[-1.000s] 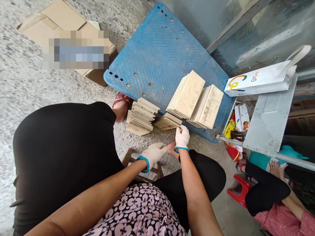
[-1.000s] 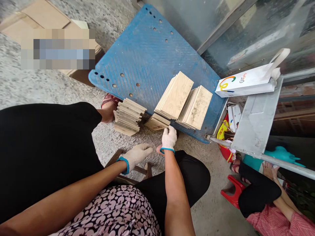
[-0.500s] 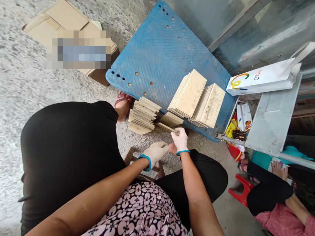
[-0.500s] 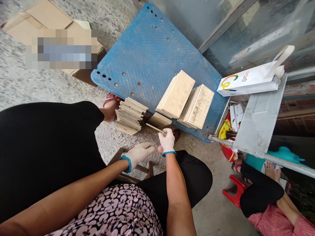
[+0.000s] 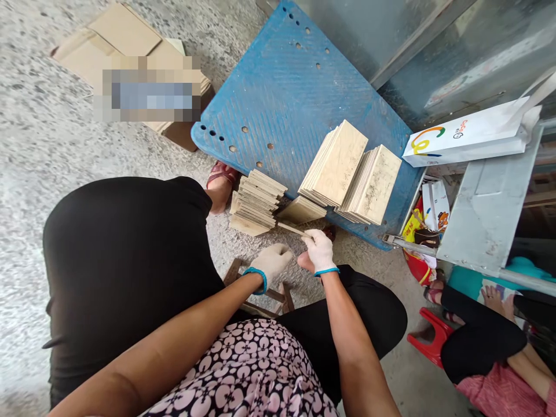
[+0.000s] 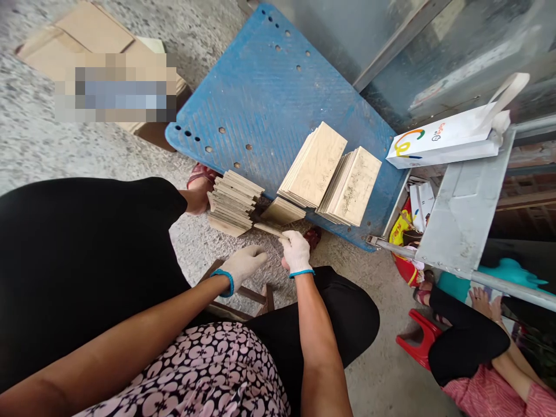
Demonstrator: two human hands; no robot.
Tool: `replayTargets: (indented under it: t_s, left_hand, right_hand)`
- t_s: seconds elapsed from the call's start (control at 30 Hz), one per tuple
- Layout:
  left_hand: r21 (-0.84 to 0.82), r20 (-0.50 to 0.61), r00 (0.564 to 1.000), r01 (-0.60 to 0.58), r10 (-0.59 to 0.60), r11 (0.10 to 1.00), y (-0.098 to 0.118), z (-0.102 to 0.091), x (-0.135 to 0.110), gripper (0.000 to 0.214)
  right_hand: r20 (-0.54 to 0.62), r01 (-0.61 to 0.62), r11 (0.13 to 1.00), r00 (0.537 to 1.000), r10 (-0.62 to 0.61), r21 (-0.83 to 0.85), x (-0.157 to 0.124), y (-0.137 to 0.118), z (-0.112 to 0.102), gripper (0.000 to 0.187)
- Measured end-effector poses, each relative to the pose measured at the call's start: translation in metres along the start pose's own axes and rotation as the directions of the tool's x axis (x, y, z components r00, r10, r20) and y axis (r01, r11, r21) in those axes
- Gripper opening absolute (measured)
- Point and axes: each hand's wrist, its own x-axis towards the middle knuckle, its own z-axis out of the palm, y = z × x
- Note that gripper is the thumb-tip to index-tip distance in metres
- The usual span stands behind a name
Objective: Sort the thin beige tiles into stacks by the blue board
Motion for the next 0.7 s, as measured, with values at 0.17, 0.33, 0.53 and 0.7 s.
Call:
replayTargets:
  t_s: [0.17,0.33,0.53,0.7]
  left_hand:
    - [0.000,-0.163,0.977,0.135,-0.134,0.991,0.002,-0.011,0.002,0.047]
    - [-0.196,-0.228,0.973,-0.031,-0.015,0.980,0.005,-0.016,0.007,0.052]
    - [-0.515,-0.057,0.950,-0.292,0.307,0.806,0.015,-0.015,0.003,0.045]
    - [-0.665,0.046,0.921,-0.260,0.387,0.700,0.027,-0.017,-0.011,0.039]
  right_hand:
    - [0.038,-0.094,0.992,0.995,0.091,0.080,-0.001,-0.009,-0.043,0.013]
    - [0.089,-0.116,0.940,0.992,0.092,0.321,-0.001,-0.013,-0.094,0.017]
    - [0.134,-0.216,0.820,0.976,0.170,0.530,0.004,-0.025,-0.134,0.026]
    - [0.194,-0.303,0.744,0.953,0.233,0.595,0.009,-0.033,-0.138,0.031]
